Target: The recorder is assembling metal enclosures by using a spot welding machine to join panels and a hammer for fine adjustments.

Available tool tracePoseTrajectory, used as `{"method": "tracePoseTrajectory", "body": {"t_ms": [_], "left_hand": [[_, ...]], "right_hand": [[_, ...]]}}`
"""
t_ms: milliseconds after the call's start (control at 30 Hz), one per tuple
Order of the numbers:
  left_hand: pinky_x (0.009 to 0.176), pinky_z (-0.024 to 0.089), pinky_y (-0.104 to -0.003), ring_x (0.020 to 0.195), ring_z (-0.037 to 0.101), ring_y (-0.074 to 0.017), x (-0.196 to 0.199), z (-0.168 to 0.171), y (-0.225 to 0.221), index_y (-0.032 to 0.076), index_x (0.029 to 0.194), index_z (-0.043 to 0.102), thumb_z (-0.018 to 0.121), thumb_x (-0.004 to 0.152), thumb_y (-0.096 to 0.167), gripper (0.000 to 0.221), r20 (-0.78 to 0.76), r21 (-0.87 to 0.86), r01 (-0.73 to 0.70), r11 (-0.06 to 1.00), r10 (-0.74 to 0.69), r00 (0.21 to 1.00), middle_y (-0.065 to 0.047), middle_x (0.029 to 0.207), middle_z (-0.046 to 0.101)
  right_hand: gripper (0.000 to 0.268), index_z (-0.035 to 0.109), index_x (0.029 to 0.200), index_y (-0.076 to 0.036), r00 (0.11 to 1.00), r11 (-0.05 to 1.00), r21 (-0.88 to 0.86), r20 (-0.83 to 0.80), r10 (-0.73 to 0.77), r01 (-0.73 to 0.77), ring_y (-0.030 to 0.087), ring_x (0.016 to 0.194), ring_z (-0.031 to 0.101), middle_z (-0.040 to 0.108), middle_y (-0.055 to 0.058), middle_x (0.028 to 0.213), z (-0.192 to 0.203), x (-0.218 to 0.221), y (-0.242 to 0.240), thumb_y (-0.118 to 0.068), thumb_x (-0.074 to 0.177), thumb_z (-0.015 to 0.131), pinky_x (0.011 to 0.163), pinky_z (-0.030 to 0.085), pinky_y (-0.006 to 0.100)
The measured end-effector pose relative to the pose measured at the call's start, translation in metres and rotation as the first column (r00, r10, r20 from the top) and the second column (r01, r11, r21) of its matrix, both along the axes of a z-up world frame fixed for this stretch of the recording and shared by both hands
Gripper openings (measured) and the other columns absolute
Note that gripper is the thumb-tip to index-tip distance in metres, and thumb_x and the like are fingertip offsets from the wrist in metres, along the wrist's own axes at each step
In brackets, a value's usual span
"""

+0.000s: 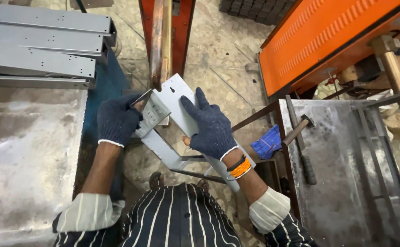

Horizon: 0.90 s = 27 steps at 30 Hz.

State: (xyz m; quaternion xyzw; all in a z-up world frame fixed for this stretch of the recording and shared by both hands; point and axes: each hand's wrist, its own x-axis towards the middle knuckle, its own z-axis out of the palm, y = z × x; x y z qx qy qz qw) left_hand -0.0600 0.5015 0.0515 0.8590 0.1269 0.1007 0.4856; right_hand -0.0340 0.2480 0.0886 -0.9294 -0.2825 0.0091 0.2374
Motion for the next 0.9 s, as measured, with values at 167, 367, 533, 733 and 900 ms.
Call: {"method": "tracePoseTrajectory", "body": {"t_ms": [167,367,533,733,900], "left_hand": [[0.074,0.056,-0.034,0.087,0.072,-0.0204,0.020,-0.040,0.001,0.008,0.115,0.079,0.075,0.094,0.019,0.024,0.224,0.111,0.087,0.990,-0.110,0.968,-0.014,0.103,0.076],[0.083,0.056,-0.032,0.098,0.067,-0.0166,0.033,-0.070,-0.001,0.008,0.135,0.068,0.069,0.098,0.022,0.040,0.167,-0.293,0.195,0.936,-0.151,0.974,-0.011,0.118,0.075],[0.095,0.054,-0.033,0.110,0.067,-0.0168,0.035,-0.065,-0.017,0.000,0.136,0.064,0.079,0.089,0.025,0.055,0.229,-0.318,0.212,0.924,-0.143,0.963,-0.012,0.121,0.073],[0.098,0.055,-0.034,0.111,0.068,-0.0182,0.036,-0.062,-0.029,-0.002,0.130,0.067,0.087,0.083,0.032,0.062,0.253,-0.267,0.129,0.955,-0.060,0.966,-0.014,0.118,0.075],[0.095,0.055,-0.033,0.106,0.069,-0.0179,0.037,-0.061,-0.028,-0.002,0.126,0.070,0.087,0.081,0.034,0.060,0.232,-0.241,0.104,0.965,-0.047,0.971,-0.013,0.113,0.077]], "right_hand": [[0.105,0.051,0.149,-0.027,1.000,0.999,-0.043,0.007,0.009,-0.009,0.044,0.101,0.064,0.034,0.028,0.160,0.005,0.003,-0.001,-0.033,0.050,0.087,0.086,0.055,0.048],[0.105,0.051,0.149,-0.027,1.000,0.998,-0.060,0.005,0.026,-0.026,0.044,0.100,0.064,0.034,0.027,0.160,0.009,0.005,0.001,-0.034,0.051,0.087,0.086,0.055,0.048],[0.105,0.051,0.149,-0.025,0.999,0.999,-0.030,0.023,0.038,-0.038,0.045,0.099,0.064,0.036,0.028,0.159,0.001,0.004,0.003,-0.035,0.052,0.089,0.085,0.055,0.049],[0.098,0.055,0.147,-0.021,0.983,0.997,0.064,0.174,-0.050,0.039,0.043,0.094,0.066,0.044,0.031,0.154,-0.008,-0.009,0.012,-0.036,0.056,0.088,0.081,0.056,0.048],[0.094,0.058,0.144,-0.018,0.976,0.995,0.058,0.200,-0.088,0.078,0.043,0.088,0.066,0.046,0.033,0.151,-0.008,-0.009,0.017,-0.037,0.057,0.088,0.077,0.057,0.048]]}}
